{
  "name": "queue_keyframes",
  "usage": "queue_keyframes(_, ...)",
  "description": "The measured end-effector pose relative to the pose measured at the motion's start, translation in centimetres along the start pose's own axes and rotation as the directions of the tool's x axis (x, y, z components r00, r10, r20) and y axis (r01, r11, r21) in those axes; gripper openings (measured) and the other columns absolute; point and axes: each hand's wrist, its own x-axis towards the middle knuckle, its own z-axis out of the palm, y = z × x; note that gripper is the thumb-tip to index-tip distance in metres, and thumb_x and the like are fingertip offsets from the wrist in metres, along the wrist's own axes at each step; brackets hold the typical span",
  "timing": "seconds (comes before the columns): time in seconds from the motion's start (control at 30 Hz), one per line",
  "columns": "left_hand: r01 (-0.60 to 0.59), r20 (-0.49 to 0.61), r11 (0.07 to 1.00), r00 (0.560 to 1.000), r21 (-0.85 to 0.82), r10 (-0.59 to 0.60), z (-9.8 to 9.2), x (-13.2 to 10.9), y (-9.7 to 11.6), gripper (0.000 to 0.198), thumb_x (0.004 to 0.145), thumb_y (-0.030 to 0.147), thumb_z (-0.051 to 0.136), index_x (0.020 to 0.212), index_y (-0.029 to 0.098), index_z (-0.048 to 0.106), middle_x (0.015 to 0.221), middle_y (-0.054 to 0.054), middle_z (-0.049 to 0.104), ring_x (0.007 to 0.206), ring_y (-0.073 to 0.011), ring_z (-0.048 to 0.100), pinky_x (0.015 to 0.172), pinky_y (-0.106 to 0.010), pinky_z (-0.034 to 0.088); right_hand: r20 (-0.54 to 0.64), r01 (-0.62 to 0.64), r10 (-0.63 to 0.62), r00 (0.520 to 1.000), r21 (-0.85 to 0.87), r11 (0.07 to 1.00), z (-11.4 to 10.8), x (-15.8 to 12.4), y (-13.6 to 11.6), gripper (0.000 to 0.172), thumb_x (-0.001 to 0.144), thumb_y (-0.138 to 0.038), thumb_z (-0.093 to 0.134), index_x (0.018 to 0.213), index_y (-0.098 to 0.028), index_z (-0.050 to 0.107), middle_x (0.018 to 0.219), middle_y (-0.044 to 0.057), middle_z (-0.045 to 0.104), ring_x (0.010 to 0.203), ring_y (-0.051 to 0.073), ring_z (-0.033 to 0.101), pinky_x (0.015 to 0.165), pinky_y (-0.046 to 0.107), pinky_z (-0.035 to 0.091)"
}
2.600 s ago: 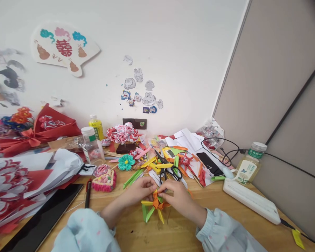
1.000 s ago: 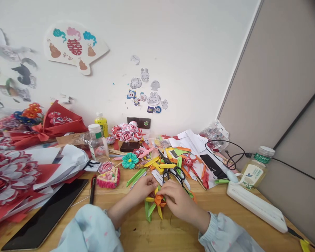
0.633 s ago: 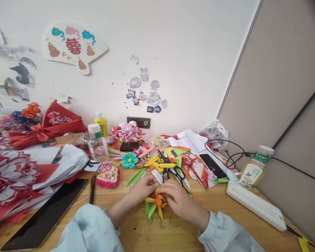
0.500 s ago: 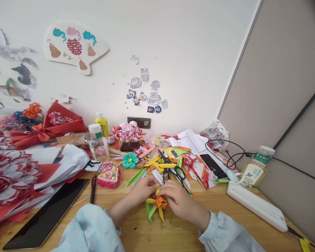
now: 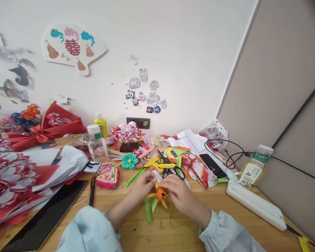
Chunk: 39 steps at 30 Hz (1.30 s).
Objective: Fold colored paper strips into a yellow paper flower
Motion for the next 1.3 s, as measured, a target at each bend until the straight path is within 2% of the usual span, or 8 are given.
queue_keyframes(0.07,-0.048,-0.052,0.998,0.998,-0.034,0.046,-0.1,-0.1,0.4,0.044,0.064,0.060,0.061,0.069,0.019,0.047,0.060,0.006,0.050,0.055,-0.0102,0.052,0.055,-0.024,0.047,-0.195,-0.133,0.135,0.971,0.025,0.991,-0.6,0.2,0.5,0.031,0.084,-0.011,0.041,0.106,-0.023,0.060,0.106,0.008,0.063,0.101,0.022,0.054,0.090,0.042,0.041)
queue_keyframes(0.13,-0.118,-0.107,0.990,0.988,-0.079,0.109,-0.1,-0.3,0.8,0.043,0.067,0.060,0.060,0.073,0.019,0.048,0.065,0.006,0.051,0.060,-0.0112,0.055,0.060,-0.025,0.049,-0.312,-0.292,0.329,0.891,0.160,0.943,-0.9,0.2,1.2,0.020,0.085,-0.022,0.047,0.099,-0.021,0.061,0.102,0.009,0.064,0.099,0.023,0.057,0.088,0.042,0.043)
queue_keyframes(0.2,-0.178,-0.151,0.978,0.976,-0.111,0.160,0.1,-0.5,1.0,0.041,0.068,0.058,0.061,0.075,0.019,0.049,0.070,0.004,0.054,0.066,-0.0129,0.057,0.065,-0.027,0.051,-0.259,-0.394,0.499,0.827,0.366,0.843,-0.8,0.2,1.8,0.020,0.081,-0.035,0.055,0.092,-0.019,0.061,0.093,0.008,0.066,0.089,0.023,0.061,0.080,0.040,0.048)
queue_keyframes(0.3,-0.194,-0.190,0.974,0.967,-0.116,0.171,0.4,-0.8,1.1,0.039,0.069,0.056,0.061,0.077,0.020,0.050,0.077,0.002,0.058,0.072,-0.0152,0.059,0.069,-0.030,0.052,-0.125,-0.453,0.592,0.796,0.527,0.719,-0.2,0.3,2.2,0.029,0.073,-0.046,0.064,0.079,-0.018,0.059,0.081,0.006,0.066,0.078,0.022,0.063,0.072,0.036,0.050)
queue_keyframes(0.57,-0.189,0.049,0.980,0.980,-0.066,0.192,0.6,-1.2,1.1,0.032,0.071,0.049,0.065,0.078,0.018,0.057,0.082,-0.003,0.062,0.082,-0.0193,0.059,0.078,-0.033,0.048,-0.168,-0.418,0.617,0.768,0.598,0.683,0.1,0.6,1.7,0.030,0.066,-0.043,0.070,0.071,-0.018,0.054,0.069,-0.001,0.059,0.068,0.017,0.059,0.064,0.030,0.049)
queue_keyframes(0.8,-0.175,0.014,0.985,0.985,0.000,0.175,0.7,-0.8,-0.2,0.040,0.075,0.045,0.060,0.105,0.021,0.048,0.075,-0.001,0.063,0.070,-0.0182,0.059,0.065,-0.030,0.047,-0.128,-0.414,0.556,0.821,0.537,0.735,0.5,0.3,1.5,0.015,0.071,-0.028,0.067,0.074,-0.018,0.056,0.075,0.000,0.060,0.074,0.017,0.059,0.068,0.030,0.049)
queue_keyframes(0.97,-0.314,0.019,0.887,0.945,0.338,0.327,0.8,-0.8,0.1,0.013,0.078,0.031,0.059,0.079,0.020,0.063,0.085,-0.004,0.063,0.085,-0.0207,0.057,0.078,-0.031,0.044,-0.162,-0.406,0.533,0.831,0.479,0.778,0.9,0.3,1.0,0.011,0.070,-0.023,0.065,0.075,-0.019,0.056,0.076,0.000,0.060,0.076,0.017,0.060,0.070,0.030,0.049)
queue_keyframes(1.3,-0.216,-0.068,0.929,0.967,0.301,0.247,1.2,-1.1,0.7,0.008,0.071,0.026,0.063,0.076,0.020,0.063,0.081,-0.003,0.066,0.083,-0.0216,0.059,0.078,-0.030,0.045,-0.190,-0.428,0.505,0.842,0.335,0.839,1.5,-0.1,1.3,0.006,0.071,-0.018,0.062,0.075,-0.020,0.059,0.077,0.001,0.063,0.076,0.019,0.060,0.070,0.030,0.048)
